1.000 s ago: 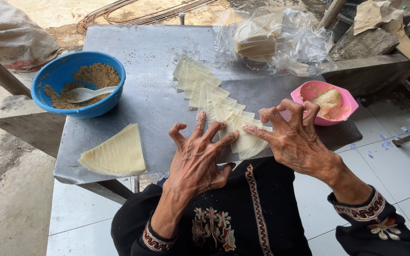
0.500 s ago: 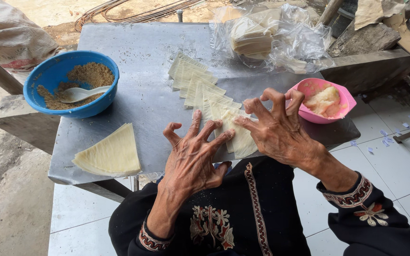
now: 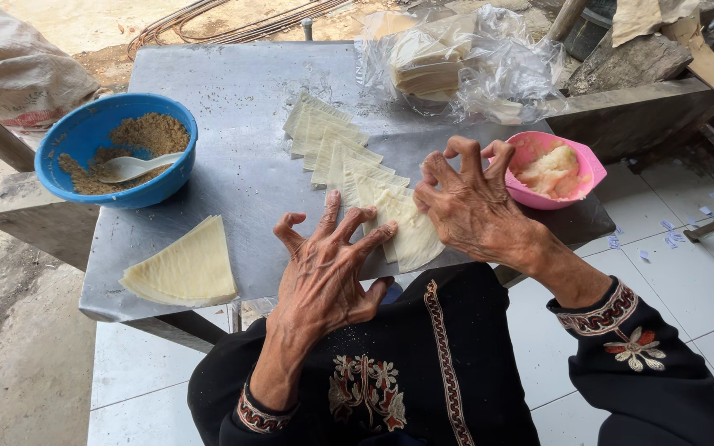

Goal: The person folds thin translucent wrappers into cones, places a white paste inside, adds a brown granular filling, and rolls them into cylindrical bundles. The person repeats this process for multiple units, stacking the finished rolls on the metal table.

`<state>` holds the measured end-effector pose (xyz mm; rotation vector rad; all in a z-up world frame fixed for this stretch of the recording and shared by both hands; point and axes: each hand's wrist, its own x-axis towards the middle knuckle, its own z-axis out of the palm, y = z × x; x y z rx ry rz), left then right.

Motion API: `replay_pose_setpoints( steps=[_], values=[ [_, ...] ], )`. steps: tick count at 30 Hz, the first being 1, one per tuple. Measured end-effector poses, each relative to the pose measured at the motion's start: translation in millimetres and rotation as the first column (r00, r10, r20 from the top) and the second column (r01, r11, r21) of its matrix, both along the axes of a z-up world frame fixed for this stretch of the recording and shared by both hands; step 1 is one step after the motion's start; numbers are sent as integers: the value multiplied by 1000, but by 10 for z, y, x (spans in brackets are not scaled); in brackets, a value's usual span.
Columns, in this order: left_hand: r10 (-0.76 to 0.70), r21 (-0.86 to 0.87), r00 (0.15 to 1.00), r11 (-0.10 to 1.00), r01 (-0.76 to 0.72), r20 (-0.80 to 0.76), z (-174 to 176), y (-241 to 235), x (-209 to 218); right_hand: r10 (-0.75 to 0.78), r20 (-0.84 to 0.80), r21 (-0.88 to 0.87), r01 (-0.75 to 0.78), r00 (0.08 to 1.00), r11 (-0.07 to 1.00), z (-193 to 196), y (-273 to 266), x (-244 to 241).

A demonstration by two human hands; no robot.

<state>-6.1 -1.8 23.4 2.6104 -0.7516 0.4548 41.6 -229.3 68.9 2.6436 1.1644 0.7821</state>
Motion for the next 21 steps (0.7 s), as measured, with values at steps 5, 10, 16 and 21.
replay_pose_setpoints(
  steps=[5,10,16,21],
  values=[
    [-6,-9,1000,1000,6,2,-26,6,20,-94,18,172,90,995,981,88,-460,-343],
    [-22,-61,999,998,25,50,-49,2,14,-238,-61,494,237,969,837,57,-1089,-807],
    [-14,-55,998,998,17,60,-14,-9,-3,-331,-182,755,347,926,556,-407,-1491,-1117],
    [17,-31,997,999,-14,74,-55,-32,-1,-232,-216,772,312,948,554,-683,-1383,-1186]
  ],
)
